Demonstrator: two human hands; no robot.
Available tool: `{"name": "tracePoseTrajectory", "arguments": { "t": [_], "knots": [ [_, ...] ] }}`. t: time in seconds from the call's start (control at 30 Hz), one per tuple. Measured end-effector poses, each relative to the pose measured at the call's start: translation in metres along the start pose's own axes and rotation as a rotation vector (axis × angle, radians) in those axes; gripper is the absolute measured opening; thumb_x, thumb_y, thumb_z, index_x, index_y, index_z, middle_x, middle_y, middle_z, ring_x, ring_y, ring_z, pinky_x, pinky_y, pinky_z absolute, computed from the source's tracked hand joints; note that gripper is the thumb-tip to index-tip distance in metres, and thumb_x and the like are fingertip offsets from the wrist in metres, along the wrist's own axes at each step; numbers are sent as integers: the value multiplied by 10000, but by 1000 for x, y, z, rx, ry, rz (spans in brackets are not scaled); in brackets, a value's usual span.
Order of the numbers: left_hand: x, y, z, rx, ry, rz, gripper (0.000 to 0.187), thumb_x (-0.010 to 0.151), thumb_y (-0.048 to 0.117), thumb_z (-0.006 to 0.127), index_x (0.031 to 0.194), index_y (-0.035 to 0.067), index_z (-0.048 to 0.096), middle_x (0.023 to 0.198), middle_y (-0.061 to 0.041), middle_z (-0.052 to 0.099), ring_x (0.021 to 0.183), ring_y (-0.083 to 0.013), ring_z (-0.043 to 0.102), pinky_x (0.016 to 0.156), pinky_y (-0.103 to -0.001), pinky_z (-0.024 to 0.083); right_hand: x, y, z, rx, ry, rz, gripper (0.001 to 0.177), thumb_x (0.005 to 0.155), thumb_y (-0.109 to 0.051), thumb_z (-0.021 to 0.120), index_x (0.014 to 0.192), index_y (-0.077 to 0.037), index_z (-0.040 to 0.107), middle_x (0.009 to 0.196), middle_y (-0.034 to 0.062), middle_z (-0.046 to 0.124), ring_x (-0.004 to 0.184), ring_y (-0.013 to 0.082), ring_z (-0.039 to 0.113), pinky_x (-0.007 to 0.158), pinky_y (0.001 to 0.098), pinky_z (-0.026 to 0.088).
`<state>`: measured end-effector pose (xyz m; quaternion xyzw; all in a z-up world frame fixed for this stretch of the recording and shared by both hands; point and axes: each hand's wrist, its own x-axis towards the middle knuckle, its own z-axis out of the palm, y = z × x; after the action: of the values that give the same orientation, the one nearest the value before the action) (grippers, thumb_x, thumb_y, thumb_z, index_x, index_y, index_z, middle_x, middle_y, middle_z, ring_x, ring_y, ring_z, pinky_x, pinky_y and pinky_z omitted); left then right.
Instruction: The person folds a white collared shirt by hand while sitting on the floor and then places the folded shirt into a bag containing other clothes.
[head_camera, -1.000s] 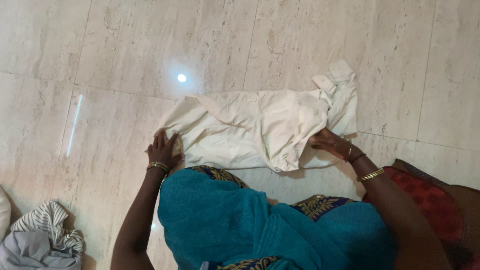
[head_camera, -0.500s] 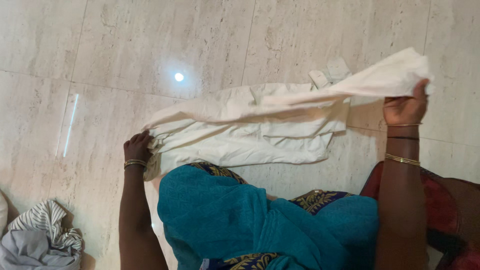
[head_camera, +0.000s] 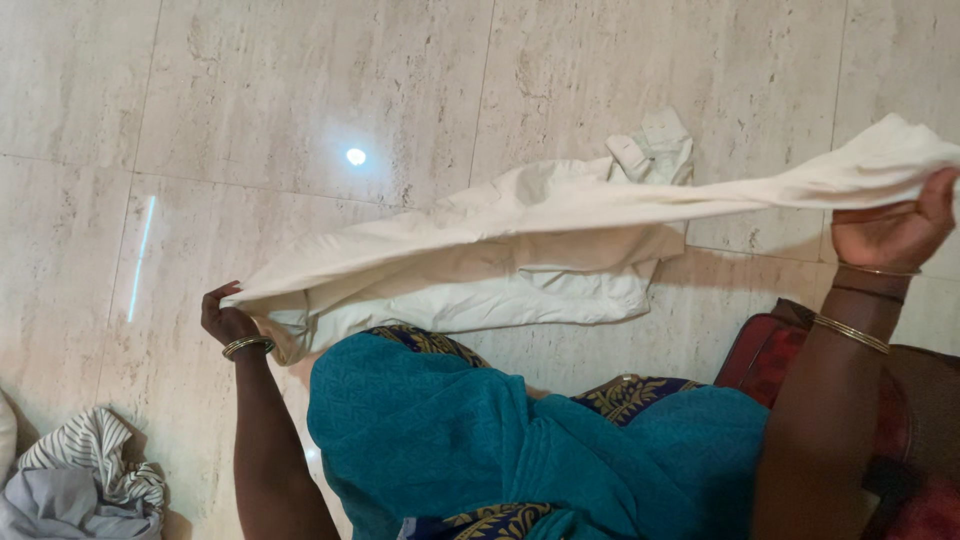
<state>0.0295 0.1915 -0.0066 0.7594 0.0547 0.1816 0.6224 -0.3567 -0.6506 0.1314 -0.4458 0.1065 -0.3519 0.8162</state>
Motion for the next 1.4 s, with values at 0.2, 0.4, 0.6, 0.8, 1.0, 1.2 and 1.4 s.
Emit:
{"name": "tracePoseTrajectory", "arguments": {
  "t": [0.2,0.4,0.6,0.8,1.0,1.2,1.4],
  "knots": [
    [-2,1,-14,250,-37,-175,379,780,-146,375,897,14,698,993,-175,714,916,-213,642,905,-333,543,-12,-50,63,-240,-139,83,773,1047,-602,643,1626,-154,397,1679,55,488,1582,242,453,1301,527,341],
    [-11,-2,4,942,117,68,488,808,-77,586,1264,90,633,1541,-258,410,1267,-434,511,986,-564,459,-12,-29,42,-166,-11,79,739,1067,-471,635,1610,-21,417,1586,143,512,1535,298,520,1301,511,355],
    [-54,37,156,266,-634,138,218,954,104,689,1167,65,668,1289,-134,620,1235,-261,591,987,-430,525,4,-8,93,-302,38,-5,490,1061,-313,706,1414,-37,508,1403,117,596,1407,276,607,1245,456,508],
    [-110,112,256,-328,-1217,-712,708,995,664,474,1390,87,588,1353,-131,654,1239,-280,598,1023,-471,488,-25,50,240,-620,-333,168,110,1049,-151,735,1052,-64,669,975,-13,649,862,67,598,738,244,529],
    [-130,96,215,-1153,-953,-1024,821,901,736,442,1414,100,519,1395,-230,623,1260,-414,581,1044,-596,469,-32,76,285,-694,-737,196,439,1045,-218,648,1436,-30,580,1339,70,666,1235,131,630,1082,298,510],
    [-131,48,216,-1018,-829,-1123,838,912,746,392,1412,90,539,1334,-243,636,1191,-401,601,1025,-581,481,-24,220,139,-1105,-286,330,335,1010,-277,712,1280,-79,700,967,92,715,887,146,637,831,308,539],
    [-132,36,222,-1006,-866,-1141,889,885,787,336,1403,98,556,1230,-221,669,1062,-359,630,921,-528,508,-59,284,119,-1313,-316,371,295,976,-318,703,1212,-146,740,985,82,755,880,218,725,809,345,570]
  ]
}}
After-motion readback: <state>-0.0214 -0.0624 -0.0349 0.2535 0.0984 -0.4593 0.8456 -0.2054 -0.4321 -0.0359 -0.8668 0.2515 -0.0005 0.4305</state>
